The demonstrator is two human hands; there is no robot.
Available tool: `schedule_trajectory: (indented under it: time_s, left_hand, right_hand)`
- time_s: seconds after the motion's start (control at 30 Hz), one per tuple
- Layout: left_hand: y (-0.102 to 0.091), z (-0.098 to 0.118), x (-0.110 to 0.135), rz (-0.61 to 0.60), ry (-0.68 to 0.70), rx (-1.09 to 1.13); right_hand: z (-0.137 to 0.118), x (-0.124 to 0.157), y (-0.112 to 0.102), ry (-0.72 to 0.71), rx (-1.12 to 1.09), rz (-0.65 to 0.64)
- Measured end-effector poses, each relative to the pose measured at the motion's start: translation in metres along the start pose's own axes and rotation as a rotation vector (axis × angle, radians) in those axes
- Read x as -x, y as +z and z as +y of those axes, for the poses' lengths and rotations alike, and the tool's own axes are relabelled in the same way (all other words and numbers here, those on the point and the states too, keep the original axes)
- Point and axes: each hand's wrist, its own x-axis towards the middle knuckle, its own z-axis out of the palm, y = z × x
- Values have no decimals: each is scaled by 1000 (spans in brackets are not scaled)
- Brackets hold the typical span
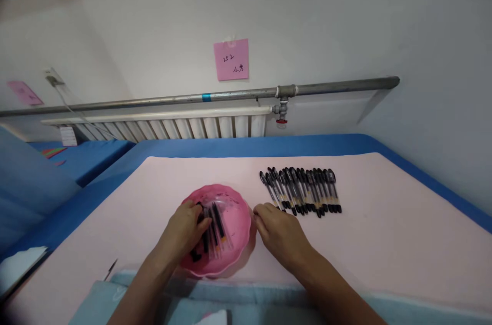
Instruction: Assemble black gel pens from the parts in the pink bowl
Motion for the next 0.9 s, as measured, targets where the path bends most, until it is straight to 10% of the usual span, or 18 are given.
schedule_trajectory:
  time_s: [0.3,0.67,0.9]
  left_hand:
    - [10,10,-7,-55,-63,61]
    - [-9,-25,-6,52,-267,655]
    - [-6,-11,-7,52,-200,493]
  right_hand:
    - [2,-2,3,7,-6,-12]
    - [-11,-1,-9,50,-154,107]
    - [-17,1,-9,-31,-195,115]
